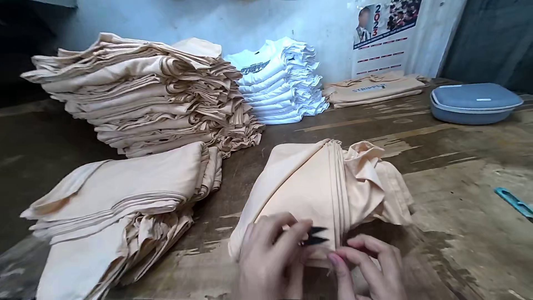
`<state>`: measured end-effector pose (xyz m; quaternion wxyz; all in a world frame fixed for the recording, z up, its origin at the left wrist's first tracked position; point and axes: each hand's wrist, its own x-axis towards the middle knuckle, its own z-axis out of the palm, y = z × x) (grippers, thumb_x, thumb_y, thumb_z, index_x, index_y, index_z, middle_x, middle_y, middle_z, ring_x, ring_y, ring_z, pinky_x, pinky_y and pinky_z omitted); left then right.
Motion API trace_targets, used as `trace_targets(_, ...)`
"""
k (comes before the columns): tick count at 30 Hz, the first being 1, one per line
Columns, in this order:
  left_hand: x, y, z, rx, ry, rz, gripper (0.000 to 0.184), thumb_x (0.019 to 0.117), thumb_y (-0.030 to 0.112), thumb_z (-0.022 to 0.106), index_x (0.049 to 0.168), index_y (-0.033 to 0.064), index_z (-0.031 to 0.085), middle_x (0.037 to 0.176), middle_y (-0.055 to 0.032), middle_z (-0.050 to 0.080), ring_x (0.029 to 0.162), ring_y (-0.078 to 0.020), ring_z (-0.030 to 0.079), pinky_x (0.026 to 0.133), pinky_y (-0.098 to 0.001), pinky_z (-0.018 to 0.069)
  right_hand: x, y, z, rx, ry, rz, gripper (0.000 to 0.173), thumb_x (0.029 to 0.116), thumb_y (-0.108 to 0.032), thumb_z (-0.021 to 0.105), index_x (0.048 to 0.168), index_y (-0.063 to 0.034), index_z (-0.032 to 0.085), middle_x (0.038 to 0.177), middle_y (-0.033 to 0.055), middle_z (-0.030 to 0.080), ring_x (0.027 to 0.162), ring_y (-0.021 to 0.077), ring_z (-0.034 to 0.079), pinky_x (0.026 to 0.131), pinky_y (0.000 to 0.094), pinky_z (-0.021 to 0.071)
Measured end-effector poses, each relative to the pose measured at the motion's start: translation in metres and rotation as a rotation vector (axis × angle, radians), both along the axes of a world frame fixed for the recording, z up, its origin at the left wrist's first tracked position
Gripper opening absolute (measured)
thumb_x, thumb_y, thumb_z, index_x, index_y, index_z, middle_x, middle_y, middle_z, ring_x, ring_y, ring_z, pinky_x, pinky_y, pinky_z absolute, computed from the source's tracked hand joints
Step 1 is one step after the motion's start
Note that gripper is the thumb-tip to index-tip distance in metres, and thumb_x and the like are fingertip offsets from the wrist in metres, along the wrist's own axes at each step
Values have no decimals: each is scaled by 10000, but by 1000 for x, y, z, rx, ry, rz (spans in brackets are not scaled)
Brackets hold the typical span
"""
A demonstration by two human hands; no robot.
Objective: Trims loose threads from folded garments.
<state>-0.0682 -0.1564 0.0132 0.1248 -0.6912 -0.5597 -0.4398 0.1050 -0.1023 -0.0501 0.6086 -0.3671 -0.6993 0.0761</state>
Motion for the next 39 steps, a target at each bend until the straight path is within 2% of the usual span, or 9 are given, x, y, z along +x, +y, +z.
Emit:
trace_targets(10,36,-10,0,101,427,173,189,962,124,624,1056,171,781,980,-5,741,829,-188,597,754,-377,410,5,-10,-12,124,68,34,62,948,-301,721,954,-244,698,1131,-65,548,1152,6,517,1034,193,417)
trace_targets(14,26,-12,1,82,245,150,144,967,193,656,1061,183,765,976,-15,739,870,-200,631,794,-411,445,18,-6,-20,199,-86,109,123,922,-357,650,882,-243,675,1012,-61,636,1066,95,554,1023,331,379)
trace_targets(18,-4,-3,2,-42,-53,76,390,941,395,719,1240,146,709,1080,-55,681,969,-161,645,824,-375,547,8,3,-7,187,-194,50,289,927,-406,733,1193,-304,684,1072,-24,626,1047,142,580,990,388,419)
trace_targets(22,-22,2,-3,-89,-156,-81,536,877,484,783,1286,151,692,1063,-10,649,929,-41,637,778,-210,578,43,17,21,71,-279,518,69,952,-168,737,941,-184,804,780,13,657,815,138,622,787,293,520)
trace_targets(27,-19,-4,-6,-94,25,-165,459,889,410,788,1303,240,688,944,-36,606,849,-133,593,757,-321,511,84,7,60,-230,-833,378,282,902,-445,761,968,-174,808,1154,123,720,1020,323,661,929,563,467)
trace_targets(30,-21,2,-11,-63,14,-193,163,884,184,702,1017,250,769,856,24,614,800,-85,587,734,-295,469,53,-5,52,-156,-464,253,314,897,-422,785,918,-112,740,1032,124,705,973,254,664,877,445,529)
trace_targets(34,-23,5,0,-83,-111,-328,168,918,75,648,1005,178,749,1090,34,740,973,-89,667,832,-290,557,-5,-3,33,-5,11,227,215,859,-191,797,1003,-68,696,1038,90,674,1026,135,653,882,258,563)
trace_targets(36,-21,12,0,-61,-158,-315,170,928,64,605,1016,146,726,975,47,727,869,-59,655,764,-256,549,-24,10,28,-41,326,442,156,866,60,733,1005,-10,732,1018,77,754,957,113,733,827,245,636)
trace_targets(39,-20,26,1,-95,-310,-232,177,979,82,572,1086,121,707,909,60,697,747,-3,635,634,-167,546,-35,25,29,-180,549,600,130,989,30,592,1089,21,675,979,68,748,886,120,722,786,253,620)
